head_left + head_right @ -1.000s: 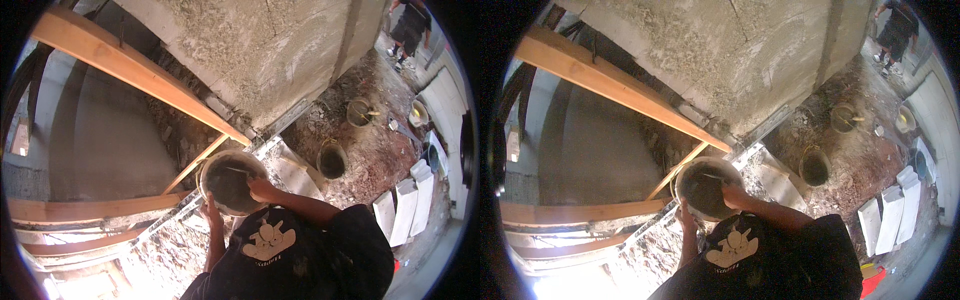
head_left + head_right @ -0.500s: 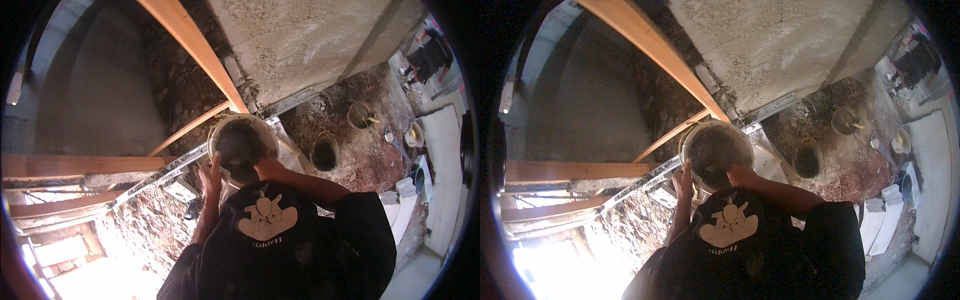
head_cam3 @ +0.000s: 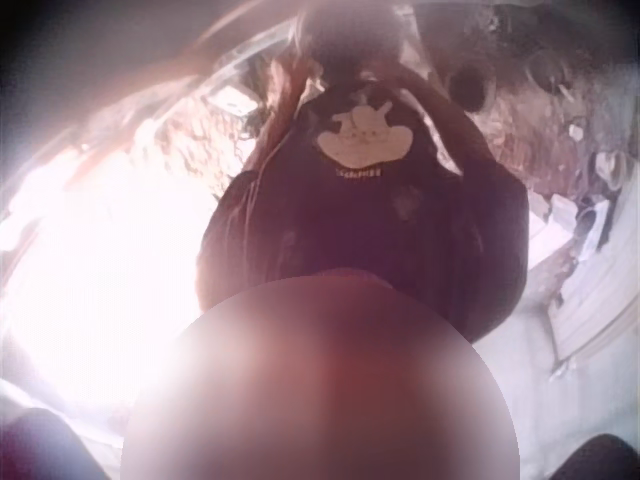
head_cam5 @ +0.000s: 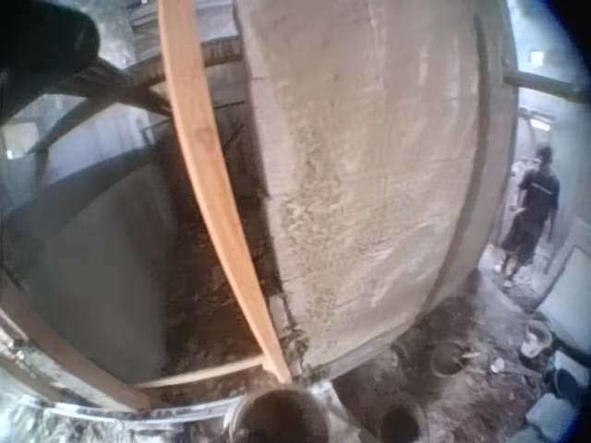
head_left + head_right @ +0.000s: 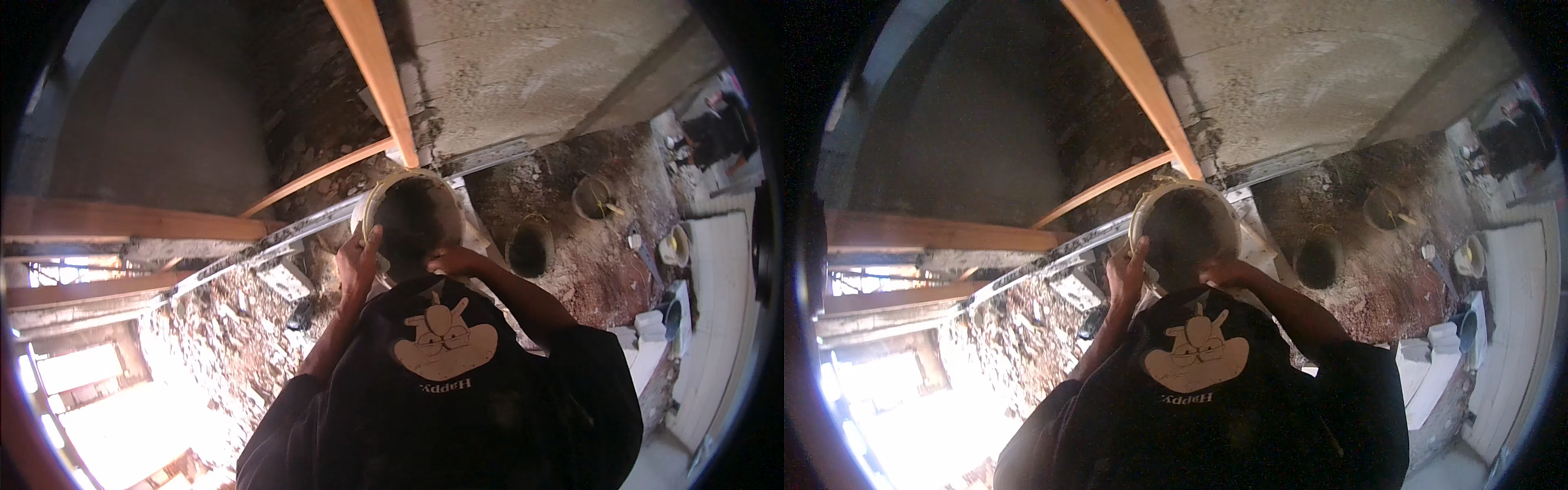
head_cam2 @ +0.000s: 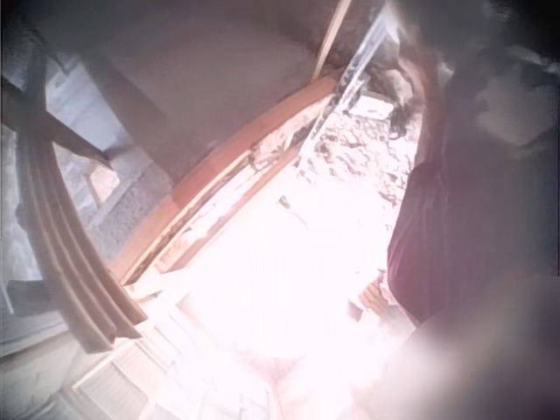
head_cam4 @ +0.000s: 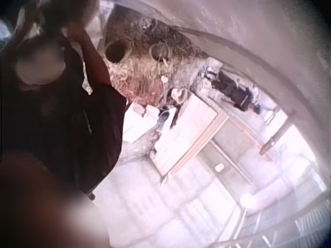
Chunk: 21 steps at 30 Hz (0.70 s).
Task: The person applies mortar to a white brick using a trowel, places the brick into a wall opening, and taps it into position. The person then scoops mortar from a bucket and applies it to the wall surface, smoothing the joint. The person breaks a brick with a hammer and places the broken piece into the wall.
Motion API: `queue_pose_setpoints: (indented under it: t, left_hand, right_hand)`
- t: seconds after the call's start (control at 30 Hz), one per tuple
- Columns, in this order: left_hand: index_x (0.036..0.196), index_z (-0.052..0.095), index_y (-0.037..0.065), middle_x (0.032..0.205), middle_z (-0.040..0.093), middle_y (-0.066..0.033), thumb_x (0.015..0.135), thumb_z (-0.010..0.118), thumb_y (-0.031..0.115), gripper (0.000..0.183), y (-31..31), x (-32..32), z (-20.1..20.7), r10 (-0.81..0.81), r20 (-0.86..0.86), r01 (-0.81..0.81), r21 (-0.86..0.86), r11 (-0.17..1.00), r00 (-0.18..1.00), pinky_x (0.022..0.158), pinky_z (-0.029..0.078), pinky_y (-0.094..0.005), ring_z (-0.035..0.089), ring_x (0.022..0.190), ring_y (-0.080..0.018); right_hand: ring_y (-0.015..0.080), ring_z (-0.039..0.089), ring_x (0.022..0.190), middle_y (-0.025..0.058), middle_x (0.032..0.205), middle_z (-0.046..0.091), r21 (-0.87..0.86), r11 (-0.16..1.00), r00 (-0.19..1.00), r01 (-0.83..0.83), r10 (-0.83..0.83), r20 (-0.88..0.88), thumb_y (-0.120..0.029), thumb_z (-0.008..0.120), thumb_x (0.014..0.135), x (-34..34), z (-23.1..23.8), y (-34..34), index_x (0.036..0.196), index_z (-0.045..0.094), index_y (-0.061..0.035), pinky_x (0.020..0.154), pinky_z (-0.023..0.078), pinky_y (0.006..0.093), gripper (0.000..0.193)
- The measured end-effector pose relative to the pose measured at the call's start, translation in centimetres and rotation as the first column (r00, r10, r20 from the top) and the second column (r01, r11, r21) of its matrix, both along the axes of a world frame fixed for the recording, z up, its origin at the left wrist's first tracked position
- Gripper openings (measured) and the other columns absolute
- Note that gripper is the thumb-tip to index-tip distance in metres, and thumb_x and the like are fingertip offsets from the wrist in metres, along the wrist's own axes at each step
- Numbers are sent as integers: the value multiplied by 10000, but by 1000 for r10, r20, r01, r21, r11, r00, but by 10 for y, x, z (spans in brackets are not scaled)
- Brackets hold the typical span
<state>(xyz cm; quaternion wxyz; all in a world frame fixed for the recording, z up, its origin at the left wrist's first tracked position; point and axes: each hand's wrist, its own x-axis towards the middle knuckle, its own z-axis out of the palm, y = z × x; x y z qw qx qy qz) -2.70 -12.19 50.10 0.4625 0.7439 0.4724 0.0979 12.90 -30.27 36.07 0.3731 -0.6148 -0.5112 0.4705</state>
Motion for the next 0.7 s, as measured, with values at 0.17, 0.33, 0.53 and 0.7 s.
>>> queue_pose_setpoints:
  t: [0.17, 0.33, 0.53, 0.7]
  left_hand:
    - [905, 709, -7, 599, 560, -36, 883, 659, 583, 593, 17, -24, -38, 216, 87, -207, -108, 972, 972, 534, 417, -327, 521, 555, -131]
    - [1052, 672, -11, 763, 607, -4, 924, 679, 437, 466, 33, -43, -76, 533, 276, -337, -529, 779, 800, 567, 453, -268, 556, 645, -126]
    - [1034, 653, 39, 823, 547, -37, 870, 691, 552, 540, 58, -61, -104, 593, 261, -427, -487, 762, 762, 583, 433, -336, 530, 715, -158]
    - [1200, 613, 31, 1023, 600, -106, 874, 664, 577, 638, 59, -68, -78, 560, 233, -432, -431, 792, 795, 707, 497, -416, 579, 858, -238]
  right_hand:
    - [165, 614, 646, 99, 847, 641, -296, 953, 634, 65, -269, -725, -184, 522, 958, -9, -8, -1, 1173, 605, 16, 622, 517, 312, 305]
    - [145, 581, 606, 117, 903, 622, -325, 941, 348, 95, -337, -875, -256, 465, 986, 14, 38, -27, 1301, 538, -3, 543, 504, 294, 411]
    - [159, 547, 521, 132, 843, 591, -118, 872, 398, 475, -332, -855, -264, 539, 907, 50, 163, -30, 1345, 484, -5, 478, 481, 280, 512]
    - [176, 608, 585, 108, 823, 621, 88, 638, 586, 765, -632, -508, -195, 598, 919, 73, 225, 28, 1333, 497, 17, 513, 501, 297, 475]
